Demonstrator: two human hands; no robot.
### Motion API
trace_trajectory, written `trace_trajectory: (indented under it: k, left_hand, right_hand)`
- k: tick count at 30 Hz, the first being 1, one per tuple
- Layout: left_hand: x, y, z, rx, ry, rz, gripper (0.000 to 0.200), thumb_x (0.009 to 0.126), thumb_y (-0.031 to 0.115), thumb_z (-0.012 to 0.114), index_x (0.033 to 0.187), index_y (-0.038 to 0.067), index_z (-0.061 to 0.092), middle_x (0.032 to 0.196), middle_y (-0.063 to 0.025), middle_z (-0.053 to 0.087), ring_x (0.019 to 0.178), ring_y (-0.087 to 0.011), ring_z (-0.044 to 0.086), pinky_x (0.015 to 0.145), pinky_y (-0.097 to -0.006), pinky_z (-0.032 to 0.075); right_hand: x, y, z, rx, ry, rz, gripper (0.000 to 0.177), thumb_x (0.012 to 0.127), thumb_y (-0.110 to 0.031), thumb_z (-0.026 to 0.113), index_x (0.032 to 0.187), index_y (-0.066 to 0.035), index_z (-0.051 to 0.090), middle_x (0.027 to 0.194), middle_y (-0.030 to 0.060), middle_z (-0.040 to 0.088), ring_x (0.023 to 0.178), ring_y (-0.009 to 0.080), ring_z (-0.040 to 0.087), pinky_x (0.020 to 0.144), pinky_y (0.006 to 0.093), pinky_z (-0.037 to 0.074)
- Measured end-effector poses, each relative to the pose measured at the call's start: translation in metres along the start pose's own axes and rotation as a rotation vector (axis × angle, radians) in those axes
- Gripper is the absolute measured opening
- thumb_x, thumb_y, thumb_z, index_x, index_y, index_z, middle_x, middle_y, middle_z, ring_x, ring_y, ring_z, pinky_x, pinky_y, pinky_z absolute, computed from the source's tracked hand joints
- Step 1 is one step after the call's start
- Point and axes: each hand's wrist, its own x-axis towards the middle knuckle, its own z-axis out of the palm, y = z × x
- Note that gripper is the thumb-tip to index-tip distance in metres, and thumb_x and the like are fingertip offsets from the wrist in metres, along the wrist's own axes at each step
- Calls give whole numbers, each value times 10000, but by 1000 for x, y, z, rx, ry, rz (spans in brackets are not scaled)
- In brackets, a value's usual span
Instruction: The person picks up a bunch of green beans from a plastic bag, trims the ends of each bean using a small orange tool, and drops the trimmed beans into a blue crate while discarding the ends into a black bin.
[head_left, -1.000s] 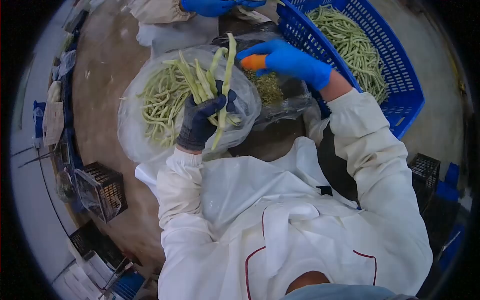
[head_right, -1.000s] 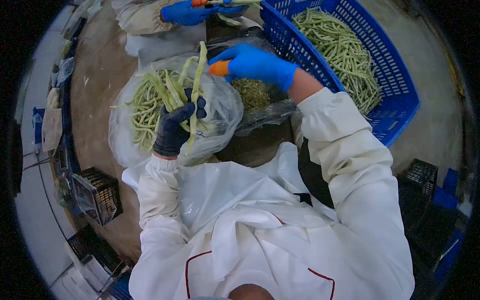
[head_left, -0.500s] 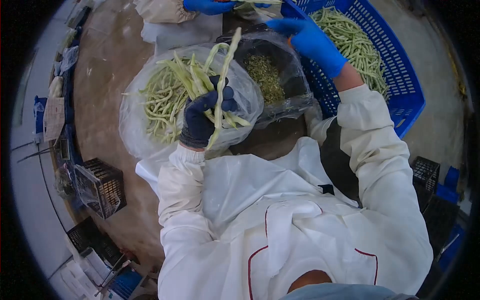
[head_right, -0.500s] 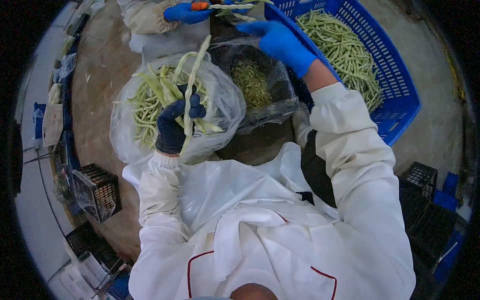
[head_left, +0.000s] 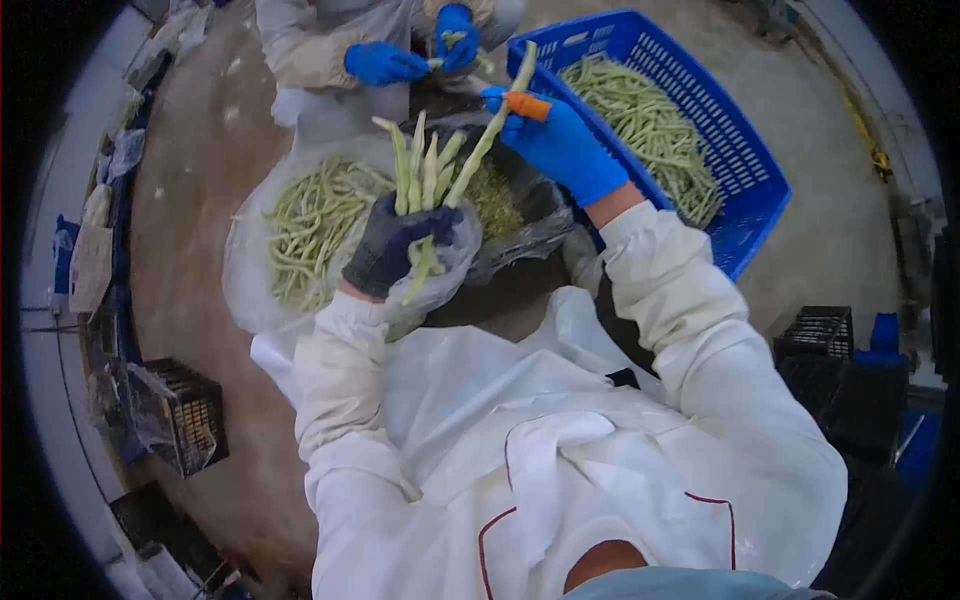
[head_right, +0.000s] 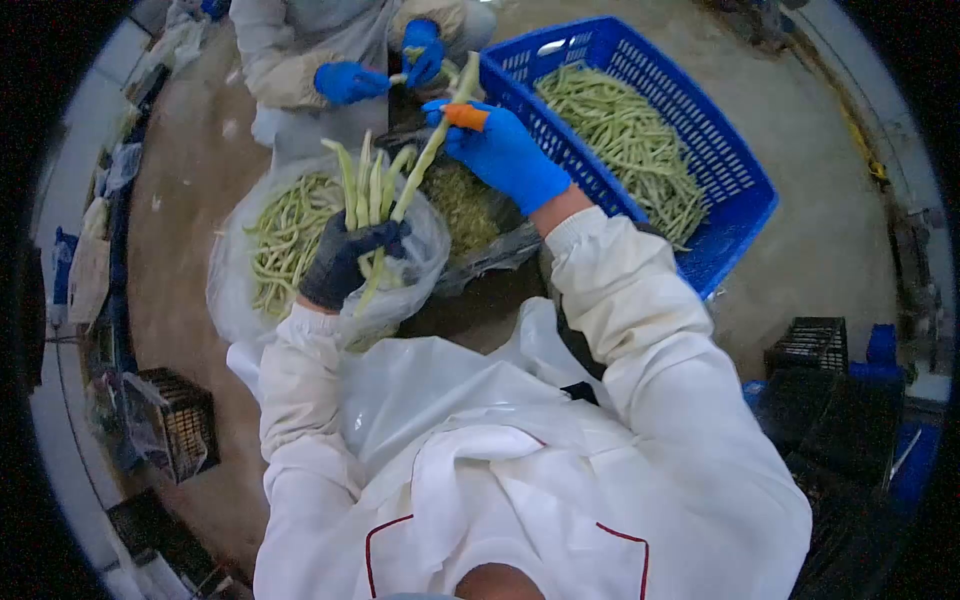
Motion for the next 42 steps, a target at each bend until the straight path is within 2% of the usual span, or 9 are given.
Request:
trace_trajectory:
  k: [5, 9, 11, 13, 15, 18, 22, 27, 42]
  left_hand:
    - [-20, 1, -13, 161, 134, 47, 286, 759, 61, 700, 1022, -30, 632, 782, -55, 636, 632, -130, 597, 615, -259, 478]
    - [-39, -16, -17, -326, 252, 141, 312, 790, 60, 681, 1071, -39, 586, 849, -107, 658, 653, -174, 625, 632, -280, 523]
    - [-39, -23, -20, -381, 149, 169, 325, 816, 37, 646, 1119, -42, 562, 929, -126, 653, 774, -220, 652, 704, -321, 545]
    - [-37, -15, -6, -366, 109, 210, 317, 827, 36, 634, 1124, -41, 559, 974, -143, 650, 849, -240, 659, 743, -337, 549]
    - [-30, -21, -1, -361, 34, 252, 364, 833, 51, 639, 1167, -45, 529, 1045, -157, 639, 929, -243, 655, 816, -337, 547]
    - [-26, -16, 16, -297, -59, 198, 357, 836, 55, 637, 1166, -41, 539, 1015, -135, 649, 910, -211, 650, 810, -318, 532]
    - [-8, -25, 32, -290, -174, 124, 457, 796, 57, 666, 1224, -4, 517, 1006, -95, 637, 896, -195, 633, 815, -318, 518]
    - [-1, -26, 48, -102, -118, 65, 432, 778, 50, 680, 1187, -7, 554, 989, -83, 651, 872, -175, 634, 795, -296, 502]
    - [23, -48, 14, 130, 236, 246, 337, 778, 12, 660, 1106, -42, 604, 995, -122, 678, 824, -164, 643, 743, -278, 538]
  right_hand:
    - [-44, -56, -8, 134, 228, -203, 327, 910, -124, 591, 1179, 60, 574, 965, 66, 610, 752, 119, 538, 697, 262, 470]
    - [-85, -94, -13, -156, 306, -331, 238, 888, -109, 613, 1071, 40, 643, 929, 62, 630, 763, 124, 556, 694, 243, 462]
    - [-97, -115, -40, -820, 440, -584, 237, 876, -118, 624, 1056, 32, 656, 903, 54, 645, 763, 125, 581, 685, 224, 458]
    - [-107, -144, -75, -856, 731, -551, 283, 838, -102, 636, 1094, 19, 651, 925, 62, 667, 787, 138, 608, 702, 245, 474]
    - [-120, -162, -150, -1435, 1033, -446, 338, 791, -73, 631, 1116, 19, 642, 977, 84, 678, 846, 169, 627, 764, 287, 490]
    - [-114, -136, -150, -1669, 1125, -636, 348, 757, -35, 615, 1101, 4, 650, 1033, 101, 680, 918, 188, 633, 829, 315, 488]
    - [-97, -64, -27, -1089, 272, -173, 378, 796, 36, 555, 1164, -7, 626, 1066, 93, 668, 982, 150, 609, 880, 278, 464]
    - [-83, -11, 35, -867, -70, 50, 266, 840, -10, 626, 1103, -24, 662, 1003, 34, 661, 922, 109, 591, 842, 271, 472]
    - [-93, -6, -5, -1592, -14, -402, 231, 828, -74, 659, 1058, -73, 674, 968, 136, 675, 846, 290, 660, 724, 342, 524]
